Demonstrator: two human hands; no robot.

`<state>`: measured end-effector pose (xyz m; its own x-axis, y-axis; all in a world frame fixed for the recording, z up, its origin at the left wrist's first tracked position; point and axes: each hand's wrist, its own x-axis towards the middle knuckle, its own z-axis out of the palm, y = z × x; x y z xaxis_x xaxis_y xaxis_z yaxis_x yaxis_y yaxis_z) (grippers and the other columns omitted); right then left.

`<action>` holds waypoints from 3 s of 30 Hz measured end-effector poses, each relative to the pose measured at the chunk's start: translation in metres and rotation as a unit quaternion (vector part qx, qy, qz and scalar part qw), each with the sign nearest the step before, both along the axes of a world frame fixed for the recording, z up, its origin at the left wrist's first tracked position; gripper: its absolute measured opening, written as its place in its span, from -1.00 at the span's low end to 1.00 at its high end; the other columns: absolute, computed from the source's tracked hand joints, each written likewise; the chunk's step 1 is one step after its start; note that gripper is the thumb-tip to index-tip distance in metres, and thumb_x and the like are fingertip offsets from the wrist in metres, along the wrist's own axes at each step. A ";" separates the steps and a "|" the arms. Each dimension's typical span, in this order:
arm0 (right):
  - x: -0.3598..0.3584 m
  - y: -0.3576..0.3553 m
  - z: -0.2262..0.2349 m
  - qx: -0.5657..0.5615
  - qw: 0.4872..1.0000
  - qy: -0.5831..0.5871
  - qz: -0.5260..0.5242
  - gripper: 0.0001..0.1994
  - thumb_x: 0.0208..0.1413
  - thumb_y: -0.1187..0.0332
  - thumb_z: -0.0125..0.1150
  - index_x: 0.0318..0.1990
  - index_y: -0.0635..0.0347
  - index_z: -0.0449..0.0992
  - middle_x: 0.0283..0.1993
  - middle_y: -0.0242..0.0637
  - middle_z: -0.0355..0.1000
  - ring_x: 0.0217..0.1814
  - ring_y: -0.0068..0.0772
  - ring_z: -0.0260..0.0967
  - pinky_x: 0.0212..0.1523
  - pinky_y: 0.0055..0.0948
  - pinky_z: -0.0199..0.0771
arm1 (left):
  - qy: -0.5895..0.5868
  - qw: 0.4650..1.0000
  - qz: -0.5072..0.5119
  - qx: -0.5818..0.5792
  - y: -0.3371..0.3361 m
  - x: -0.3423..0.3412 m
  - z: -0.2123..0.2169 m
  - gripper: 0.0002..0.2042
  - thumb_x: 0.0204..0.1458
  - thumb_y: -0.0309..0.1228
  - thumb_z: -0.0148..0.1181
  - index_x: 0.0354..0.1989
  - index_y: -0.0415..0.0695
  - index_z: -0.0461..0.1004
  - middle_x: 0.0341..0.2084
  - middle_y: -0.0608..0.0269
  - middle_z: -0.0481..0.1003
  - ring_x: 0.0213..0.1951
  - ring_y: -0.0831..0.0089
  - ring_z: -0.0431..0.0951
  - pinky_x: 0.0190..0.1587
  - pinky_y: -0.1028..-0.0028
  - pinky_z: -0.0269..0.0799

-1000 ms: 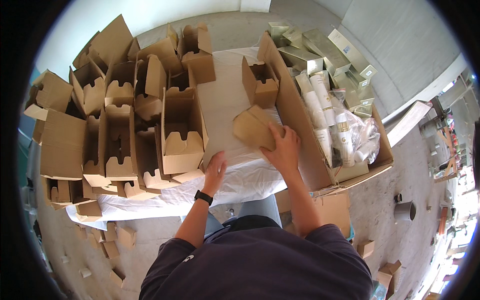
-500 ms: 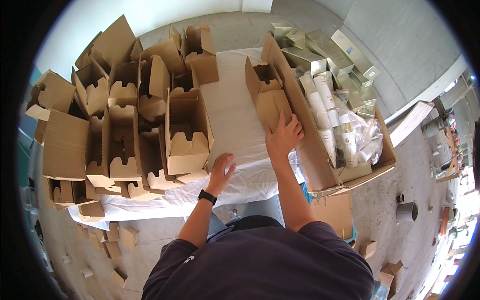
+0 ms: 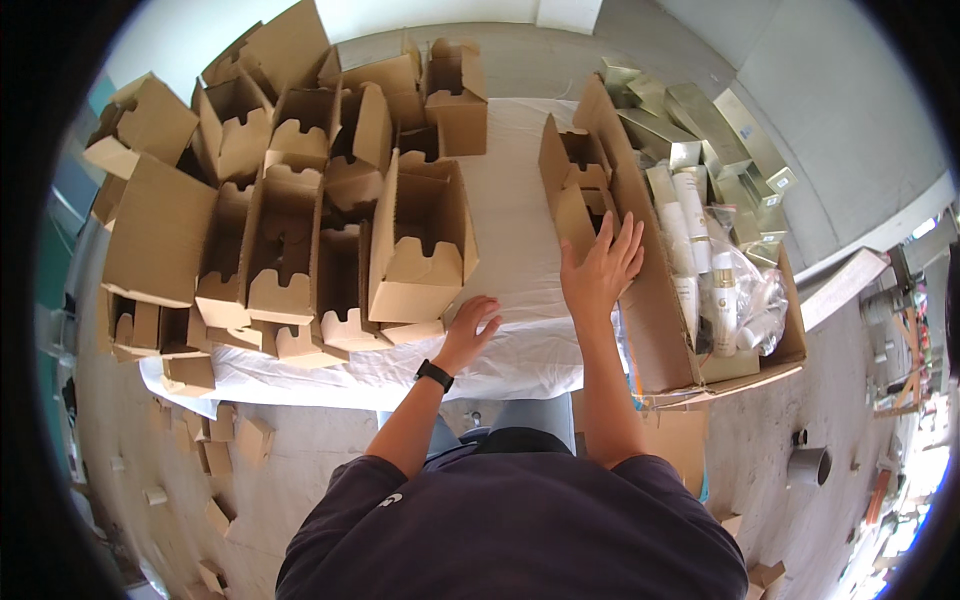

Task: The person picks up white tubes and small cardboard boxes from a table, places the tubes into the boxes, and organizes the items in a workspace.

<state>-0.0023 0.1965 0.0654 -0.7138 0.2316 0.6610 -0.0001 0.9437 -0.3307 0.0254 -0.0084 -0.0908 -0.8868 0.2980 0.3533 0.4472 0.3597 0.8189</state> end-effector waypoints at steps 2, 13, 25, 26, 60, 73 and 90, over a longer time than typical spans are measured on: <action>0.004 -0.018 0.015 -0.068 0.991 0.066 0.099 -0.25 -0.08 0.29 0.40 0.29 0.24 0.21 0.39 0.14 0.01 0.47 0.22 -0.13 0.33 0.15 -0.07 | -0.003 1.000 -0.012 -0.003 0.000 -0.002 0.000 -0.72 0.15 -0.31 0.18 -0.04 -0.18 0.45 0.01 0.08 0.44 0.17 0.11 0.34 0.21 0.25 0.27; 0.048 -0.149 0.080 0.037 0.937 -0.037 0.346 -0.07 -0.18 0.13 0.46 0.33 0.38 0.12 0.30 0.07 0.19 0.46 0.10 -0.03 0.43 0.07 -0.17 | 0.059 0.995 -0.014 -0.077 -0.008 -0.014 -0.020 -0.76 0.14 -0.36 0.18 -0.05 -0.13 0.44 0.02 0.16 0.46 0.13 0.22 0.40 0.20 0.27 0.29; 0.020 -0.126 0.089 -0.063 0.892 0.042 0.445 -0.76 -0.27 0.55 0.32 -0.35 0.15 0.49 -0.43 -0.29 0.38 -0.23 -0.18 0.39 -0.06 -0.25 0.37 | 0.066 0.996 0.007 -0.060 0.000 -0.008 -0.016 -0.70 0.19 -0.33 0.14 0.06 -0.14 0.43 0.06 0.17 0.45 0.13 0.26 0.42 0.19 0.29 0.29; 0.023 -0.117 0.096 -0.079 0.897 0.048 0.433 -0.78 -0.28 0.58 0.30 -0.39 0.15 0.50 -0.44 -0.29 0.38 -0.24 -0.18 0.40 -0.10 -0.26 0.40 | 0.057 0.997 0.012 -0.050 -0.001 -0.005 -0.016 -0.69 0.19 -0.33 0.13 0.08 -0.14 0.43 0.07 0.17 0.45 0.13 0.26 0.42 0.19 0.29 0.29; 0.086 0.068 -0.022 -0.160 0.891 -0.146 0.399 -0.76 -0.34 0.80 0.22 -0.51 0.25 0.46 0.21 -0.13 0.34 0.27 0.00 0.26 0.11 -0.30 0.43 | -0.208 0.879 0.042 0.426 -0.009 0.029 0.032 -0.39 0.36 -0.02 -0.36 0.40 -0.24 0.00 0.37 0.16 0.07 0.41 0.36 -0.01 0.44 0.36 -0.24; 0.064 0.035 -0.007 -0.008 0.937 -0.121 0.328 -0.43 -0.40 0.81 0.07 -0.13 0.11 0.60 0.35 -0.11 0.17 0.47 0.04 0.00 0.31 -0.12 0.24 | -0.131 0.955 0.131 0.231 0.004 0.060 0.068 -0.38 0.32 -0.26 -0.10 0.42 -0.30 -0.13 0.42 -0.01 -0.09 0.43 0.23 -0.08 0.42 0.34 -0.18; 0.092 0.041 -0.023 -0.075 0.937 -0.053 0.337 -0.77 -0.24 0.53 0.42 -0.33 0.06 0.66 0.16 -0.21 0.43 0.30 -0.04 0.28 0.27 -0.10 0.28 | 0.213 0.964 0.052 -0.153 -0.016 0.038 0.144 -0.87 -0.10 -0.62 0.27 -0.39 -0.17 0.46 -0.14 0.21 0.53 0.14 0.14 0.43 0.20 0.19 0.36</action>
